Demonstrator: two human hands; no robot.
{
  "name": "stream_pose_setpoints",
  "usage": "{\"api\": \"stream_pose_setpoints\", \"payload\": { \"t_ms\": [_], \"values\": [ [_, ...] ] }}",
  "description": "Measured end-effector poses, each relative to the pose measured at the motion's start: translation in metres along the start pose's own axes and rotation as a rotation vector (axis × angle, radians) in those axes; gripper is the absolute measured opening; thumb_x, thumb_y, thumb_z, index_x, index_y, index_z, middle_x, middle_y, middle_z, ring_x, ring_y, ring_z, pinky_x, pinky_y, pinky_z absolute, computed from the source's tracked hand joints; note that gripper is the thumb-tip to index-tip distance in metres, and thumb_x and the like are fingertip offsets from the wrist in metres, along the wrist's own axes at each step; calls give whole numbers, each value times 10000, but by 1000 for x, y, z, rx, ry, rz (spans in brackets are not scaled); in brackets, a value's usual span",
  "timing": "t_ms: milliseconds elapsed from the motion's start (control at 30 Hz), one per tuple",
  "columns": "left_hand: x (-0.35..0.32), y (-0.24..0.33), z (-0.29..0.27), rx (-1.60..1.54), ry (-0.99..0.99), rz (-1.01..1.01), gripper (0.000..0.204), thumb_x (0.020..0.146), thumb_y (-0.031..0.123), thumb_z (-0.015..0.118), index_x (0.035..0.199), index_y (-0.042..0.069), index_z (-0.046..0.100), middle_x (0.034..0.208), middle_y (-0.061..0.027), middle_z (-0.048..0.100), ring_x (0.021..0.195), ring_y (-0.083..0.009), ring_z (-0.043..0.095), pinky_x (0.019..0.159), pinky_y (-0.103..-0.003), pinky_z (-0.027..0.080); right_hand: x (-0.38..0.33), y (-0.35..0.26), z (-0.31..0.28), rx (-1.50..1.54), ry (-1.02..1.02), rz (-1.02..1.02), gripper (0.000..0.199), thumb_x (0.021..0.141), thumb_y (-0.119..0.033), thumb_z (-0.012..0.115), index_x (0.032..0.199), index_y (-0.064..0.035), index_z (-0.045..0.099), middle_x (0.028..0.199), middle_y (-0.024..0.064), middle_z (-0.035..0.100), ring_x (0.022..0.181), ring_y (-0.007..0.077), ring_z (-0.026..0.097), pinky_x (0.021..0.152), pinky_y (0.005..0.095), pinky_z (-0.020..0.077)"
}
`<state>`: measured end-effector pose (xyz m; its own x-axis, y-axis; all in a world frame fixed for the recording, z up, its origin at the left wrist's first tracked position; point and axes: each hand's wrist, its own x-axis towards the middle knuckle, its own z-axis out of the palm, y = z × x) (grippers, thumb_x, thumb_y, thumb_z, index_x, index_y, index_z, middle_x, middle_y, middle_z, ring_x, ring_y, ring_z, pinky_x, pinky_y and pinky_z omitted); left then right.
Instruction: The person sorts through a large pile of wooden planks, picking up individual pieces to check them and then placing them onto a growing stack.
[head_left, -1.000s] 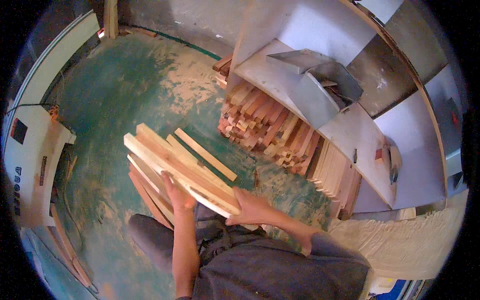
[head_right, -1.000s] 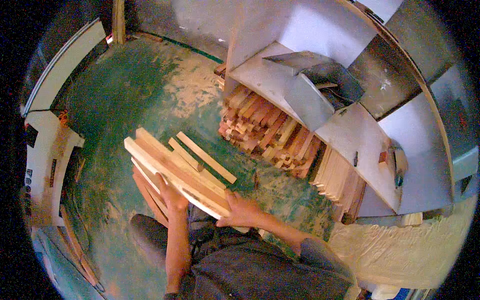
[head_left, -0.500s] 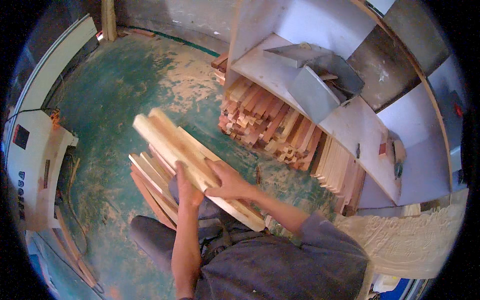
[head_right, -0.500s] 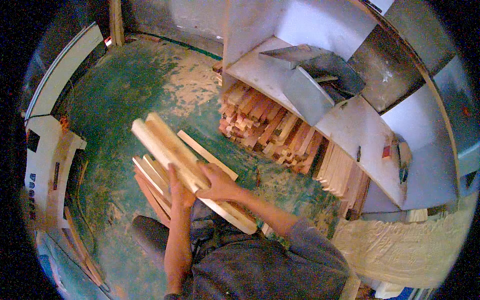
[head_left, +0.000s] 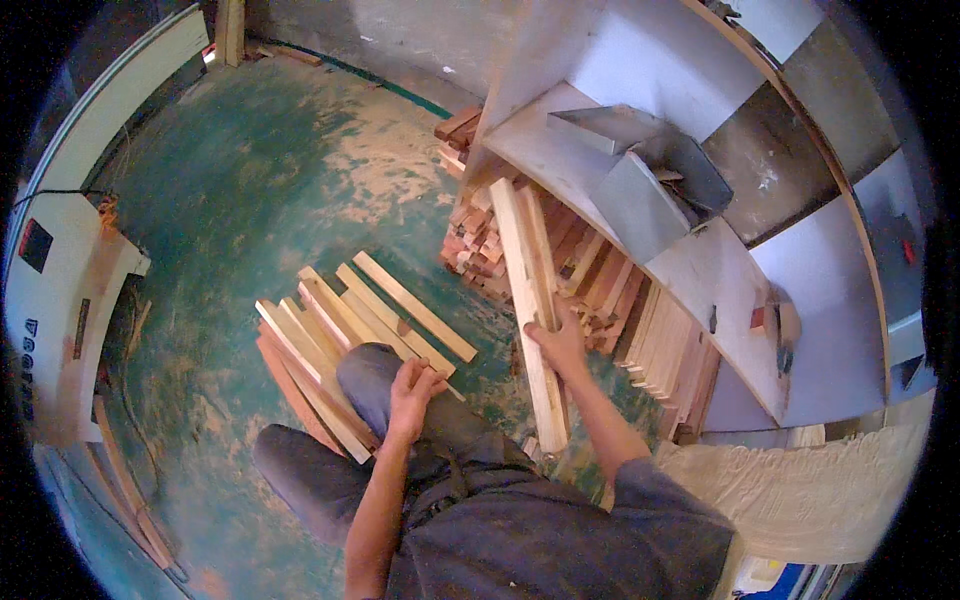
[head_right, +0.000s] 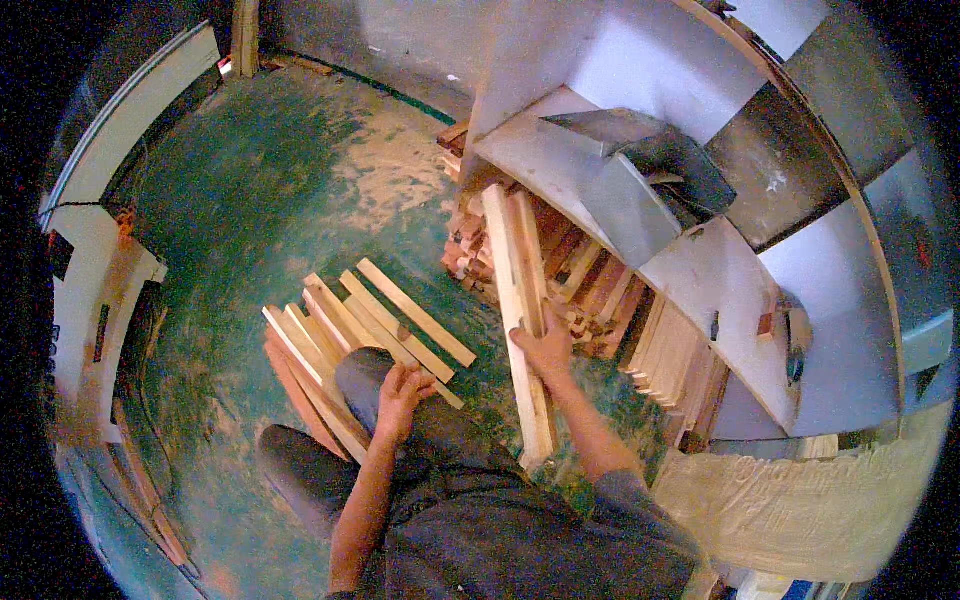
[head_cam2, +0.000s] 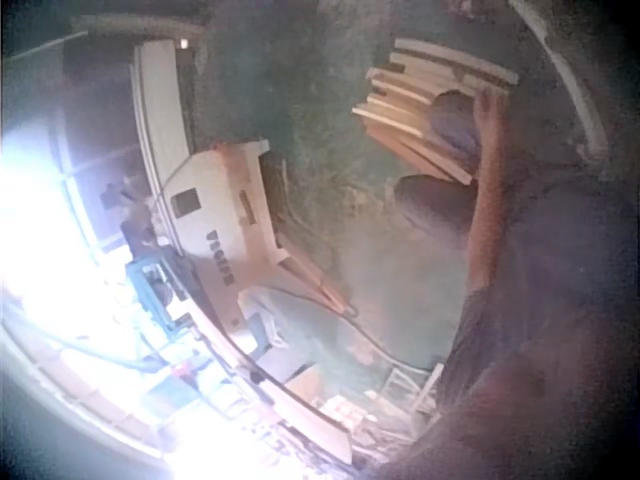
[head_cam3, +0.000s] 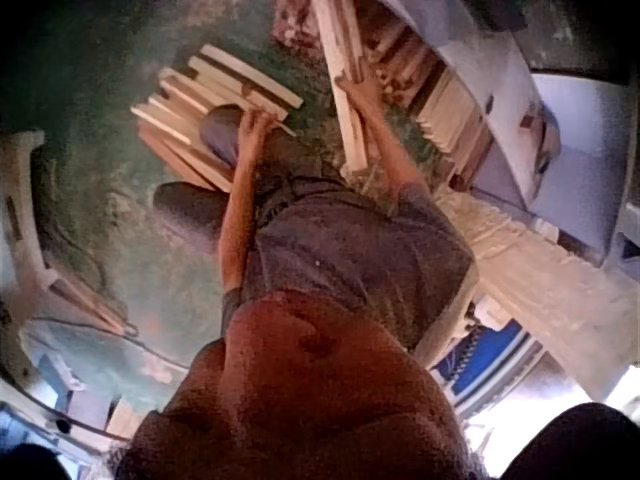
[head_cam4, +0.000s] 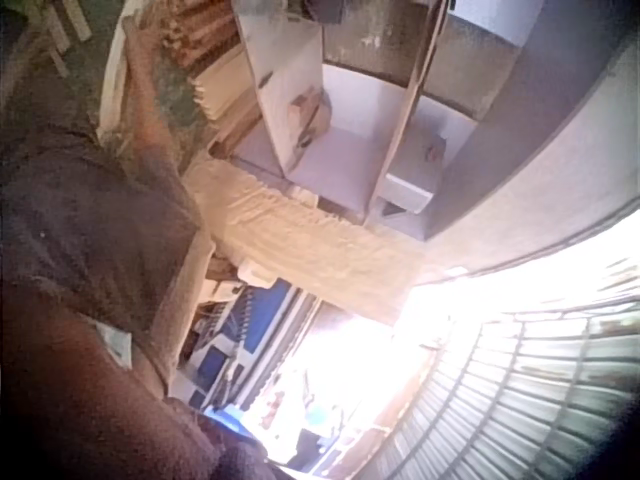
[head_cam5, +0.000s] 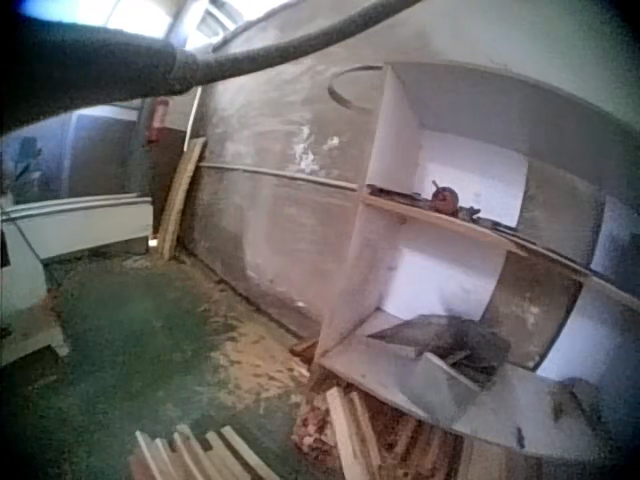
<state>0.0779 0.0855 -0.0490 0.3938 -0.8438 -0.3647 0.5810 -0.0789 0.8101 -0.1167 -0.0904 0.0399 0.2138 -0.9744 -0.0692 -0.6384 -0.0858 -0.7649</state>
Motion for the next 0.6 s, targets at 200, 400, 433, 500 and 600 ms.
{"api": "stream_pose_setpoints", "payload": {
  "t_ms": [200, 400, 433, 500, 600],
  "values": [
    [-4, 7, -1, 85, -36, 20, 304, 949, 126, 534, 1186, -55, 473, 1098, -129, 582, 977, -201, 609, 813, -320, 523, 89, 5, 28, 129, 160, 85, 711, 690, -327, 728, 1276, 21, 523, 1084, 217, 647, 1016, 318, 625, 906, 383, 467],
    [-3, -5, -10, -190, 28, 28, 316, 959, 102, 504, 1229, -44, 431, 1263, -147, 475, 995, -256, 616, 819, -366, 539, 193, -37, 50, -239, 233, 251, 716, 719, -454, 668, 1248, 15, 556, 1083, 225, 658, 1050, 363, 618, 915, 424, 466],
    [-3, -3, -12, -174, 31, 16, 318, 960, 95, 498, 1236, -44, 423, 1270, -145, 467, 1001, -262, 615, 820, -369, 540, 209, -43, 56, -210, 219, 275, 740, 717, -488, 662, 1254, 11, 554, 1126, 237, 638, 1079, 371, 602, 932, 431, 456],
    [-4, -5, -13, -159, 35, -4, 321, 960, 85, 490, 1246, -40, 413, 1267, -141, 465, 1008, -271, 615, 822, -374, 543, 243, -45, 71, -168, 281, 190, 782, 712, -539, 661, 1268, 0, 547, 1217, 254, 586, 1143, 377, 561, 968, 436, 430],
    [-6, -7, -11, -120, 37, -15, 333, 960, 73, 486, 1265, -31, 402, 1250, -135, 481, 1011, -276, 618, 823, -376, 546, 306, -27, 102, -108, 389, -115, 832, 707, -582, 671, 1304, -23, 520, 1344, 262, 490, 1238, 374, 487, 1024, 437, 384]
  ]
}}
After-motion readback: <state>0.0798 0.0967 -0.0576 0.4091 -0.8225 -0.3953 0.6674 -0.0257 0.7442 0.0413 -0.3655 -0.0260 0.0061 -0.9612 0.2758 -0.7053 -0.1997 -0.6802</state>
